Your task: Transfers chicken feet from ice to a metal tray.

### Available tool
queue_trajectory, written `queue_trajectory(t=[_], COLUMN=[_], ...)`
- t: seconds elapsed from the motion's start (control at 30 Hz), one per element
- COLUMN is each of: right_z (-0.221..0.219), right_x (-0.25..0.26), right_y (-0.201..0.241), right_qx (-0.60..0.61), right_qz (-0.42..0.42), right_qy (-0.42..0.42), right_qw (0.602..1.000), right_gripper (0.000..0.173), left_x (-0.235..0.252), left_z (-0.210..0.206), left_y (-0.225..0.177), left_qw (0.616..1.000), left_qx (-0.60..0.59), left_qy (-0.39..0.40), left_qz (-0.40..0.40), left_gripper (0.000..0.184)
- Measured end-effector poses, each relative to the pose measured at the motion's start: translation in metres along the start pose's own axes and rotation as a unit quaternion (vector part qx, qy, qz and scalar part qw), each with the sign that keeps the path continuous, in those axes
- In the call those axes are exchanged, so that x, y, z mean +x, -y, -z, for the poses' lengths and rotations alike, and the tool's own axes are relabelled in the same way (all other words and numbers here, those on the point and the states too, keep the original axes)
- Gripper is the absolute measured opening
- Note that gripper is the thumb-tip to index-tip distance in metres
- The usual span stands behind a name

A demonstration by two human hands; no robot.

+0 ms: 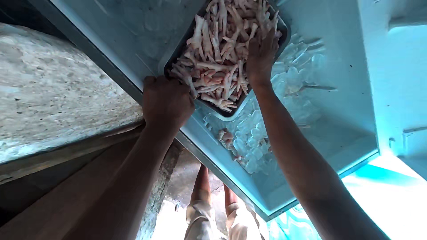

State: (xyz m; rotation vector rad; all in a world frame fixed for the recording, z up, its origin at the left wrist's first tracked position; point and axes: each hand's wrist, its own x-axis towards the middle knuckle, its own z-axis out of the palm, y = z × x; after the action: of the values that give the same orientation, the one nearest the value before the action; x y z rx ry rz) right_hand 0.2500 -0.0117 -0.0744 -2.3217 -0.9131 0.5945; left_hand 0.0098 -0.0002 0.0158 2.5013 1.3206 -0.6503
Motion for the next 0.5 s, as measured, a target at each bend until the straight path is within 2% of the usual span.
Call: queue_trajectory(t=[0.07, 0.13, 0.23, 0.3, 0.37, 0.43, 0.47, 0.5], right_z=[-0.002, 0.017, 0.081, 0.126, 0.160, 0.179, 0.182, 0.182], right_x=[-0.001, 0.004, 0.008, 0.002, -0.018, -0.051, -0.072, -0.094], right_y=[-0.002, 0.001, -0.023, -0.071, -0.139, -0.206, -0.231, -0.254], right_qx=[0.048, 0.102, 0.143, 0.145, 0.070, -0.109, -0.201, -0.272], right_qz=[0.002, 0.001, 0.041, 0.020, -0.052, -0.094, -0.119, -0.119], right_qy=[0.032, 0.081, 0.128, 0.213, 0.329, 0.414, 0.435, 0.432], right_qw=[0.998, 0.991, 0.981, 0.966, 0.940, 0.899, 0.869, 0.852], right_gripper=[0.080, 0.080, 0.061, 0.046, 0.035, 0.030, 0.034, 0.049], left_x=[0.000, 0.001, 0.001, 0.001, 0.001, 0.001, 0.002, 0.003], left_z=[0.000, 0.002, 0.006, 0.006, 0.004, 0.001, 0.001, 0.001], left_y=[0.002, 0.002, -0.001, 0.000, 0.002, 0.002, 0.002, 0.002], left_qw=[1.000, 1.000, 0.999, 0.999, 0.999, 0.999, 0.999, 0.998], left_qx=[0.000, -0.003, -0.006, -0.006, -0.014, -0.019, -0.018, -0.021], left_qy=[0.012, 0.022, 0.051, 0.053, 0.044, 0.045, 0.051, 0.057], left_qz=[0.000, -0.001, 0.006, 0.004, -0.003, 0.002, 0.007, 0.012], left_gripper=[0.026, 0.028, 0.029, 0.029, 0.030, 0.032, 0.033, 0.034])
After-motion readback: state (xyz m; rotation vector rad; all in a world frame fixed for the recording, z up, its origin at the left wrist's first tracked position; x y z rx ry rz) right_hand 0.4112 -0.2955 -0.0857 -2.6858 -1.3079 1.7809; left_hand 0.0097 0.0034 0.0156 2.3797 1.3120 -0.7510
